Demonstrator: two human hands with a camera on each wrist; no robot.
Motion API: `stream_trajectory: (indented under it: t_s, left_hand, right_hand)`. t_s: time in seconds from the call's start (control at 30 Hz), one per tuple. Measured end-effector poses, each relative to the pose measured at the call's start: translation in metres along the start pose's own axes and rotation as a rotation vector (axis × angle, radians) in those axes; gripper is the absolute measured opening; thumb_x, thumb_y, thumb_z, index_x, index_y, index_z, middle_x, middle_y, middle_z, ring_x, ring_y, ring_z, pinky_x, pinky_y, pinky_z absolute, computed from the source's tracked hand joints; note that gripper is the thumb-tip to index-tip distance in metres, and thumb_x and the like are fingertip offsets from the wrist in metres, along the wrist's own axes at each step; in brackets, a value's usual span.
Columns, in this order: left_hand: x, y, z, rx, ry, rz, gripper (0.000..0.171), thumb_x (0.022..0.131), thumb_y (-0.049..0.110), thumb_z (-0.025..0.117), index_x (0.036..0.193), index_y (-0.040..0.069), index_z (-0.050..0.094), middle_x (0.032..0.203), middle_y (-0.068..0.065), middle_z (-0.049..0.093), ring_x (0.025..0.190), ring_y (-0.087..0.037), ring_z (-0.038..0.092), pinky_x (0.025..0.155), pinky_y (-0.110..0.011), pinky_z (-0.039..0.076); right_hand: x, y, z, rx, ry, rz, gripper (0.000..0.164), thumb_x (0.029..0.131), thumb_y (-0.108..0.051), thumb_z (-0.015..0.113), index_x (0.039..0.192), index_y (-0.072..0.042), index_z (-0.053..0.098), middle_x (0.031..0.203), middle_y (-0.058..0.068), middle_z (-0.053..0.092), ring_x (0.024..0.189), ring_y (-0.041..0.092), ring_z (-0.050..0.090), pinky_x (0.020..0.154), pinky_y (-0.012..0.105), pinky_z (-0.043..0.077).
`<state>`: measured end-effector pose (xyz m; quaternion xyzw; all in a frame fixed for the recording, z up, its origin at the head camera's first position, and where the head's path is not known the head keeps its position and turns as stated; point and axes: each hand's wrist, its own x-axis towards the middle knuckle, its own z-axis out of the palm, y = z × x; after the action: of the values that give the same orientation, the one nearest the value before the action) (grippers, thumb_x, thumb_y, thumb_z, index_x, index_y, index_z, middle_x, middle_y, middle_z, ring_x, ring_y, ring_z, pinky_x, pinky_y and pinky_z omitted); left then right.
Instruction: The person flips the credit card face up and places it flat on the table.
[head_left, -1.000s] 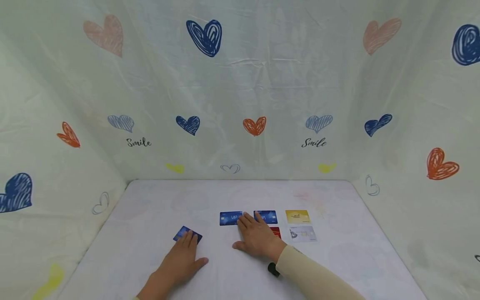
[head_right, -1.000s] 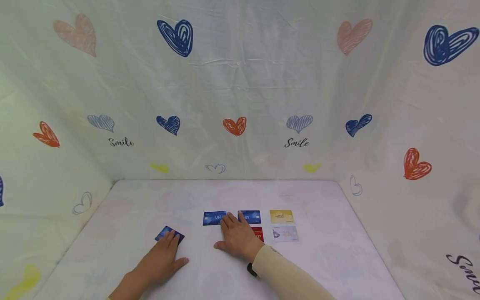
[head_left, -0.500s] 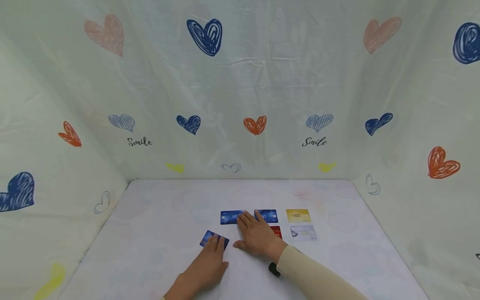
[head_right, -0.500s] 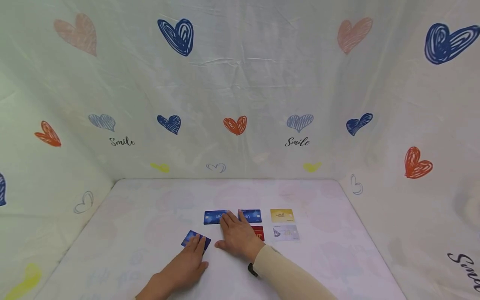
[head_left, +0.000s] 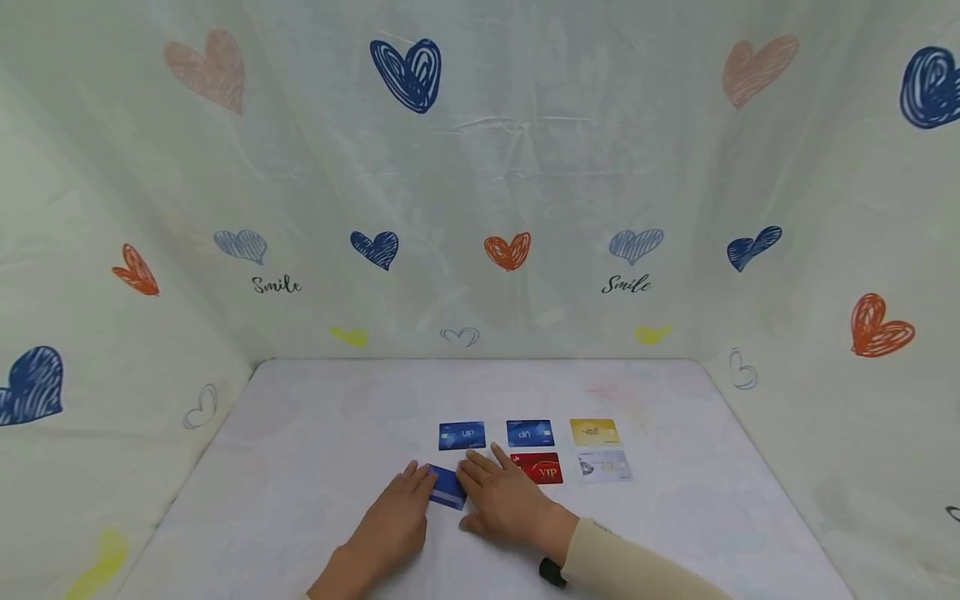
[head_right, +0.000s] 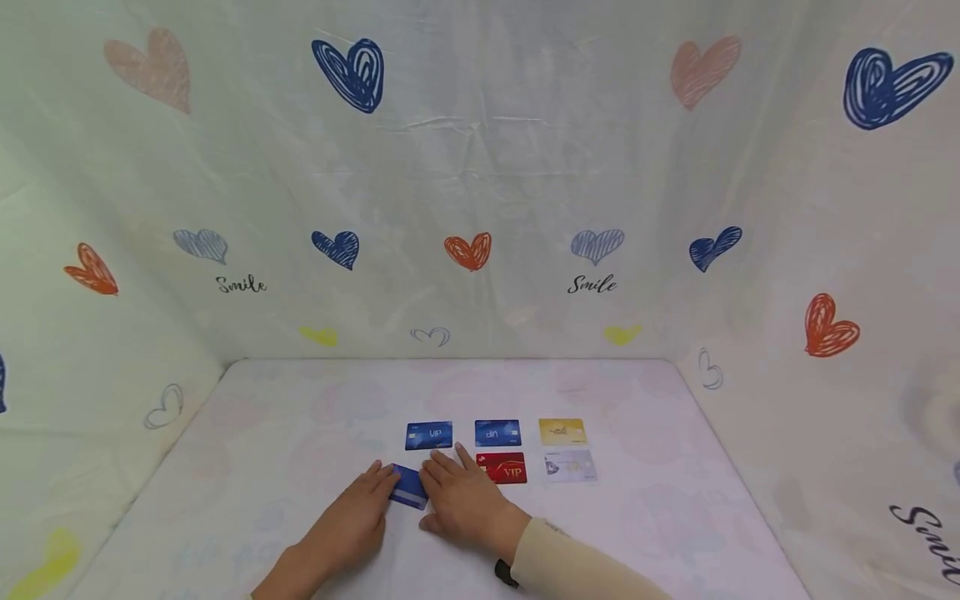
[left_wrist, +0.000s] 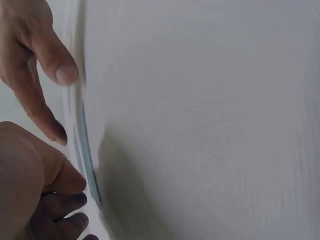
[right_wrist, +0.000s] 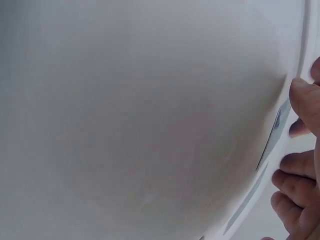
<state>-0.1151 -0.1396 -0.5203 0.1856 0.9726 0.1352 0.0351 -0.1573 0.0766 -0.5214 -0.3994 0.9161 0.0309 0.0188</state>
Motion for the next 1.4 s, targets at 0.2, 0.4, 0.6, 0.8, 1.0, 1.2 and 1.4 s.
stream_trajectory:
  t_s: [0.2,0.4,0.6,0.8,1.0,1.2,1.4]
  left_hand:
    - [0.002,-0.002,0.002,0.053,-0.051,0.013,0.049,0.095,0.012,0.069,0.141,-0.005,0.062,0.152,-0.023,0.057,0.147,-0.041,0.049,0.120,-0.059,0.039]
    - [0.004,0.003,0.005,0.071,-0.068,0.001,0.049,0.098,0.029,0.073,0.139,0.004,0.066,0.148,-0.015,0.062,0.143,-0.037,0.053,0.117,-0.059,0.042]
    - [0.017,-0.009,0.005,0.114,0.050,-0.051,0.066,0.086,0.047,0.086,0.138,0.010,0.067,0.131,-0.011,0.066,0.123,-0.033,0.058,0.104,-0.054,0.052]
    - [0.031,-0.017,-0.001,0.120,0.021,-0.040,0.072,0.080,0.051,0.090,0.137,0.013,0.069,0.120,-0.009,0.063,0.111,-0.030,0.052,0.095,-0.053,0.048]
    - [0.033,-0.014,-0.004,0.090,-0.035,-0.057,0.065,0.081,0.048,0.090,0.133,0.013,0.072,0.113,-0.006,0.061,0.105,-0.027,0.048,0.092,-0.052,0.046]
    - [0.034,-0.011,-0.004,0.088,-0.033,-0.063,0.063,0.080,0.046,0.091,0.131,0.013,0.073,0.113,-0.006,0.060,0.106,-0.027,0.047,0.093,-0.052,0.044]
    - [0.033,-0.011,-0.004,0.077,-0.030,-0.064,0.061,0.079,0.043,0.093,0.128,0.013,0.072,0.114,-0.007,0.062,0.107,-0.029,0.049,0.092,-0.052,0.044]
  right_hand:
    - [-0.007,-0.002,0.000,-0.010,-0.031,-0.042,0.068,0.101,-0.063,0.057,0.156,-0.021,0.054,0.162,-0.006,0.051,0.157,0.018,0.037,0.128,0.053,0.027]
    - [-0.014,0.008,-0.001,0.059,-0.032,-0.028,0.062,0.102,-0.059,0.059,0.152,-0.021,0.058,0.158,-0.007,0.055,0.157,0.019,0.038,0.127,0.054,0.029]
    - [-0.011,0.015,0.000,0.064,0.040,0.031,0.067,0.098,-0.058,0.068,0.149,-0.016,0.059,0.152,0.000,0.059,0.145,0.022,0.051,0.125,0.048,0.036]
    - [-0.003,0.016,0.003,0.027,0.086,0.057,0.064,0.093,-0.061,0.073,0.139,-0.018,0.067,0.134,-0.001,0.066,0.124,0.020,0.058,0.112,0.044,0.050]
    - [0.003,0.016,0.002,-0.030,0.103,0.013,0.058,0.091,-0.060,0.075,0.131,-0.018,0.072,0.125,-0.002,0.069,0.115,0.018,0.059,0.102,0.040,0.053]
    - [0.007,0.016,0.001,0.041,0.079,0.023,0.057,0.090,-0.057,0.078,0.131,-0.017,0.071,0.124,-0.002,0.069,0.113,0.017,0.058,0.103,0.041,0.052]
    - [0.010,0.016,0.003,0.109,0.031,0.049,0.060,0.091,-0.055,0.078,0.134,-0.016,0.066,0.124,-0.001,0.065,0.116,0.017,0.056,0.108,0.044,0.051]
